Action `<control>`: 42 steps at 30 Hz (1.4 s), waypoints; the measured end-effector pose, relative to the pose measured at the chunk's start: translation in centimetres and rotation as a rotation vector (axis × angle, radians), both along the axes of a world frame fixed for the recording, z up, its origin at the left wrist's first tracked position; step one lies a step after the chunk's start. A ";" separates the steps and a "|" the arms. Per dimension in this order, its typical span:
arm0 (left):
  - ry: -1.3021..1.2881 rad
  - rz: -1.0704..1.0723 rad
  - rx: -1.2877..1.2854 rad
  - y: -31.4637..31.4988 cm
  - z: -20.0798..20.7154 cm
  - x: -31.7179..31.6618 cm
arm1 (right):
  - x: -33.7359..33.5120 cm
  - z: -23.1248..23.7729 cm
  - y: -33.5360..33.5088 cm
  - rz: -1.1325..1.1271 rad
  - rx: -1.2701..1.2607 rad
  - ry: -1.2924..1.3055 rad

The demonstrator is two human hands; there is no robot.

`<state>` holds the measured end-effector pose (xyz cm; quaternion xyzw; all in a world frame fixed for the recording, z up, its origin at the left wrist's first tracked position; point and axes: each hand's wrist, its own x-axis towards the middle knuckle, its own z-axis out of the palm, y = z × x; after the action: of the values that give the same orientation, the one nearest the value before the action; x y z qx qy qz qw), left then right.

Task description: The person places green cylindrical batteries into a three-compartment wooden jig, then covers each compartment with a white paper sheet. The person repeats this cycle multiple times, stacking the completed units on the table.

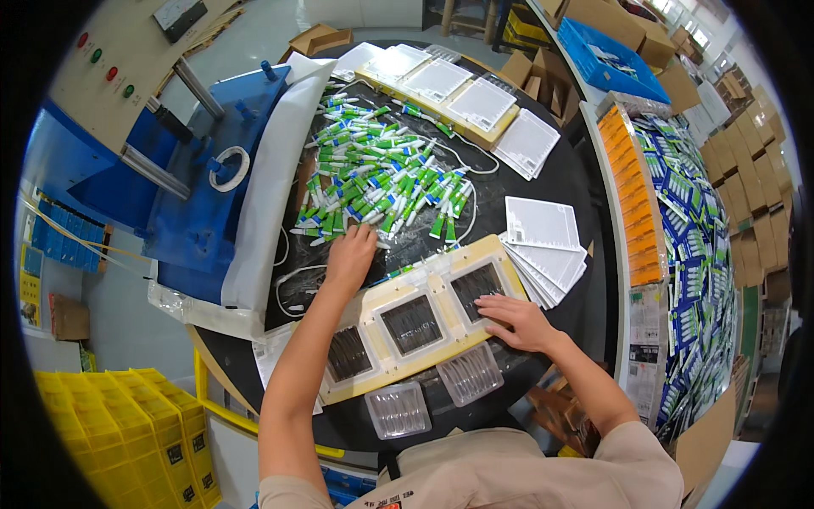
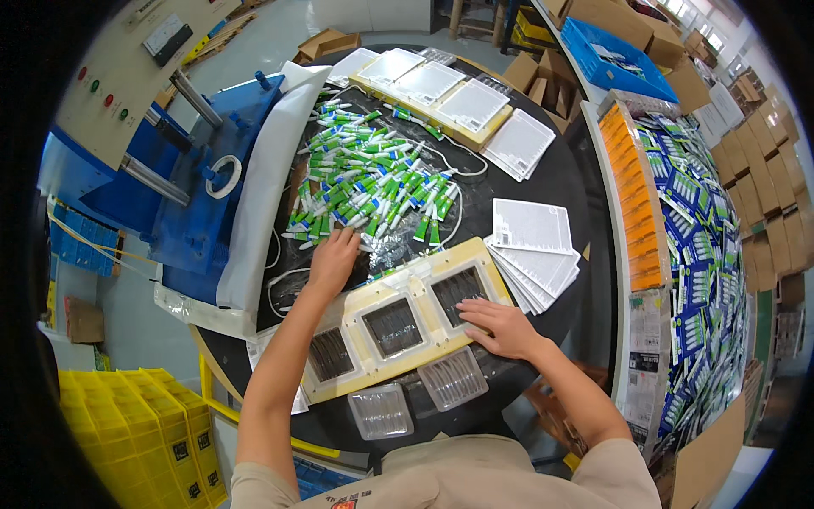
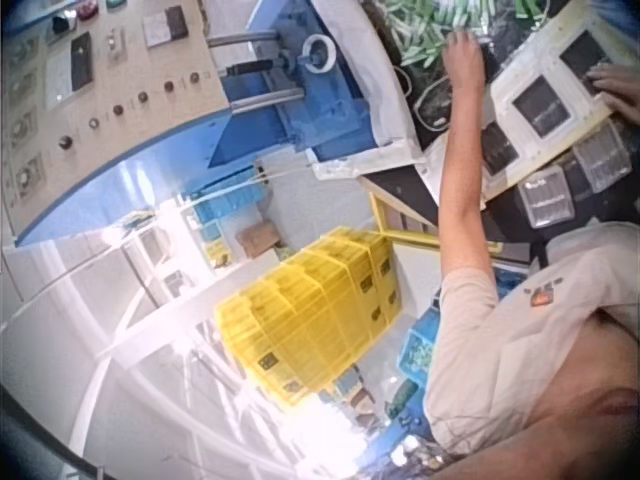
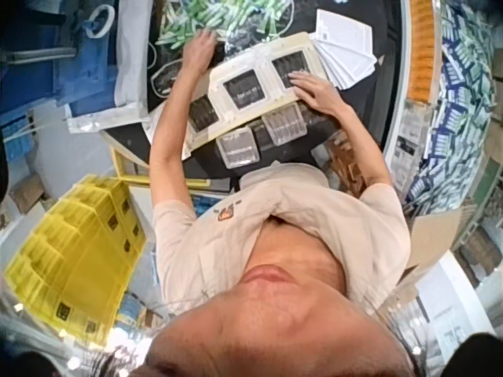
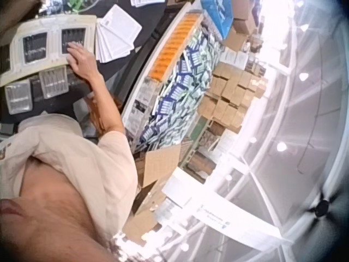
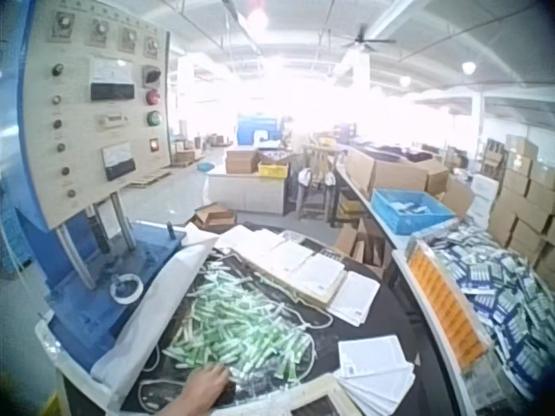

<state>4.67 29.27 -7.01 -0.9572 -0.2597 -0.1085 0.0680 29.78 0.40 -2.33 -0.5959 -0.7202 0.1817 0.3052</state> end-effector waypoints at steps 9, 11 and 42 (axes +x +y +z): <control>-0.963 0.498 -0.947 -3.6 4.8 -6.3 | -5.5 0.3 17.0 -0.156 0.250 0.088; -1.319 0.608 -1.304 -6.0 5.6 -9.4 | -7.6 -1.9 21.9 -0.084 0.217 -0.140; -0.367 0.283 -0.151 -20.1 2.1 -18.2 | -24.8 -3.2 8.5 0.282 0.292 -0.328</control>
<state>-13.52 9.12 -4.90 -0.8778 -0.4068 -0.2502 -0.0375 4.99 8.87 -5.57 -0.4607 -0.8547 0.0176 0.2386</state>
